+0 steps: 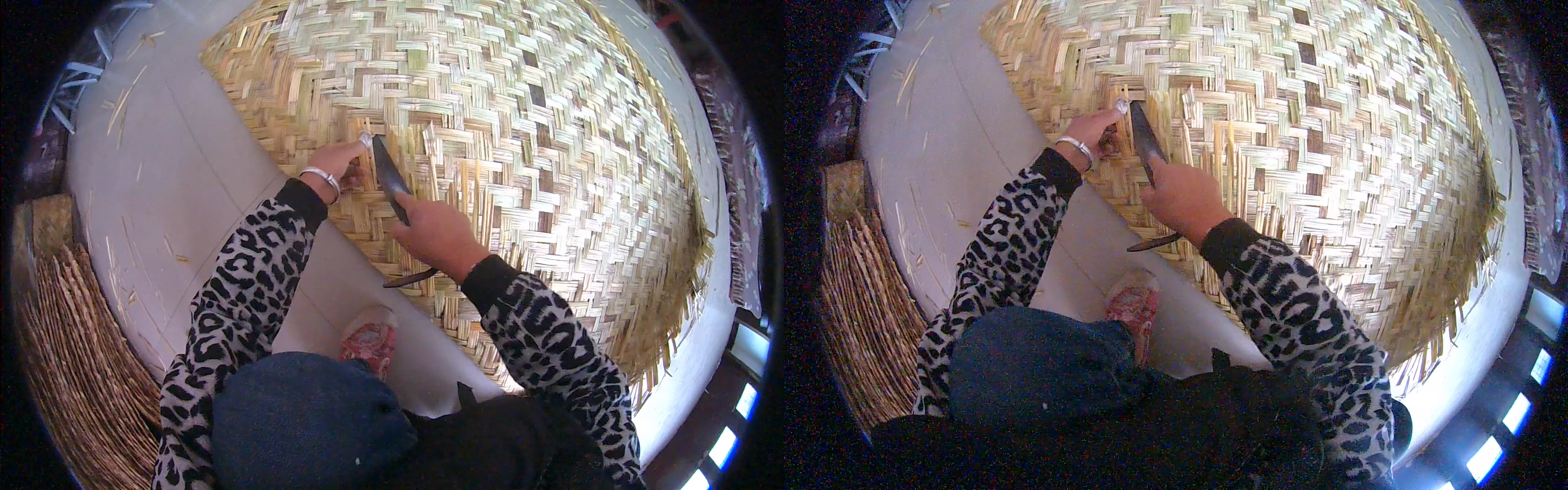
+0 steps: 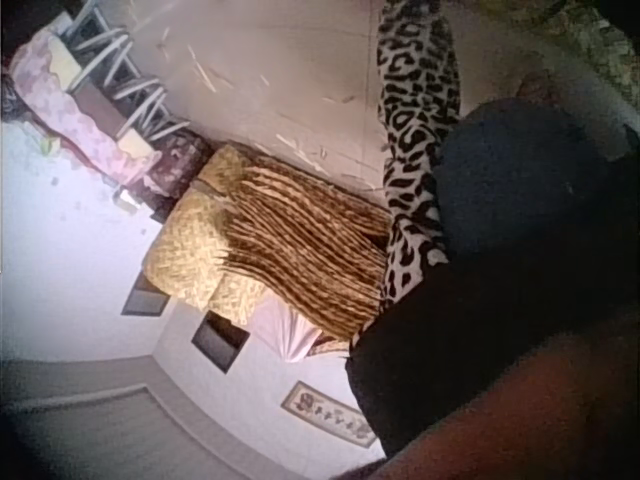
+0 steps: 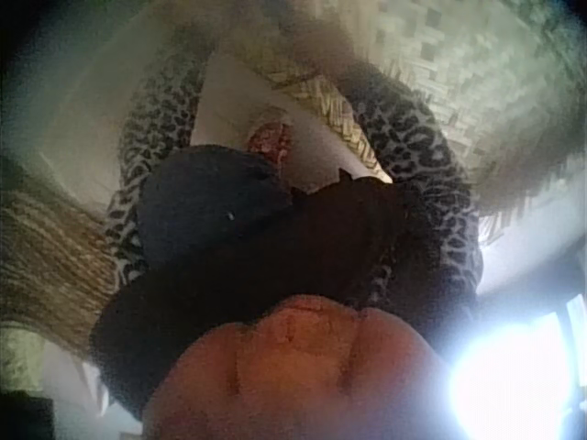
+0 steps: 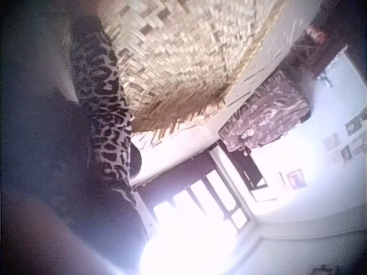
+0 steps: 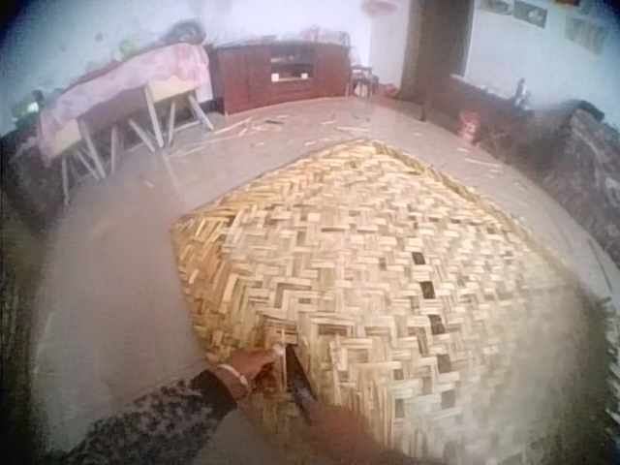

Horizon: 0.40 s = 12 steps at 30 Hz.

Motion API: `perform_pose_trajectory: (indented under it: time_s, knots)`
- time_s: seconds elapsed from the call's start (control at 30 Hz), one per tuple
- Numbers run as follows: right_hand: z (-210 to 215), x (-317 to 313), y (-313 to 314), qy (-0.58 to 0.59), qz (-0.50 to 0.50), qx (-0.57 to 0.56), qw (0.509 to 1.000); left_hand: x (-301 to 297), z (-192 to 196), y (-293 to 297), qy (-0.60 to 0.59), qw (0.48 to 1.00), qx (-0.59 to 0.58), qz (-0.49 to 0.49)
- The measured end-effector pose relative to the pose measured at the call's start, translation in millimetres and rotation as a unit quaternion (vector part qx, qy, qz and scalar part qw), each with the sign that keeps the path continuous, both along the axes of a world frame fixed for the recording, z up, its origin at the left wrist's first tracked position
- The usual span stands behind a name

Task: The person sits on the floor and weaves a large mat using dried palm leaves. They insert leaf strips into the weave and use a knife to trim and tighten the edges. The mat grows as more strips are added.

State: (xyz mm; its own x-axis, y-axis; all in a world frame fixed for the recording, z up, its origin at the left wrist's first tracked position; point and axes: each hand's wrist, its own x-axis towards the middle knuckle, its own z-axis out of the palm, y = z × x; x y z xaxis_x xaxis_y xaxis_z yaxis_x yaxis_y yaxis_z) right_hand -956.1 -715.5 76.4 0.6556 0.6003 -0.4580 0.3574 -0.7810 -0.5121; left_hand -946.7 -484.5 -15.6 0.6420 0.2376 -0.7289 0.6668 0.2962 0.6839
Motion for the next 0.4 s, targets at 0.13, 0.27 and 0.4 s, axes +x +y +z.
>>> perform_pose_trajectory:
  time_s: [0.13, 0.27, 0.4]
  knots:
    - [-7, -8, 3, 0.005, -0.026, -0.018, 0.999, 7, 6, -4, -0.025, 0.99, 0.103, -0.088]
    - [-9, -4, 0, -0.01, 0.001, -0.041, 0.999, 5, 10, -22, -0.049, 0.942, 0.308, -0.128]
    - [-1, 3, 0, 0.001, 0.018, -0.072, 0.997, 11, 17, -24, -0.057, 0.855, 0.46, -0.233]
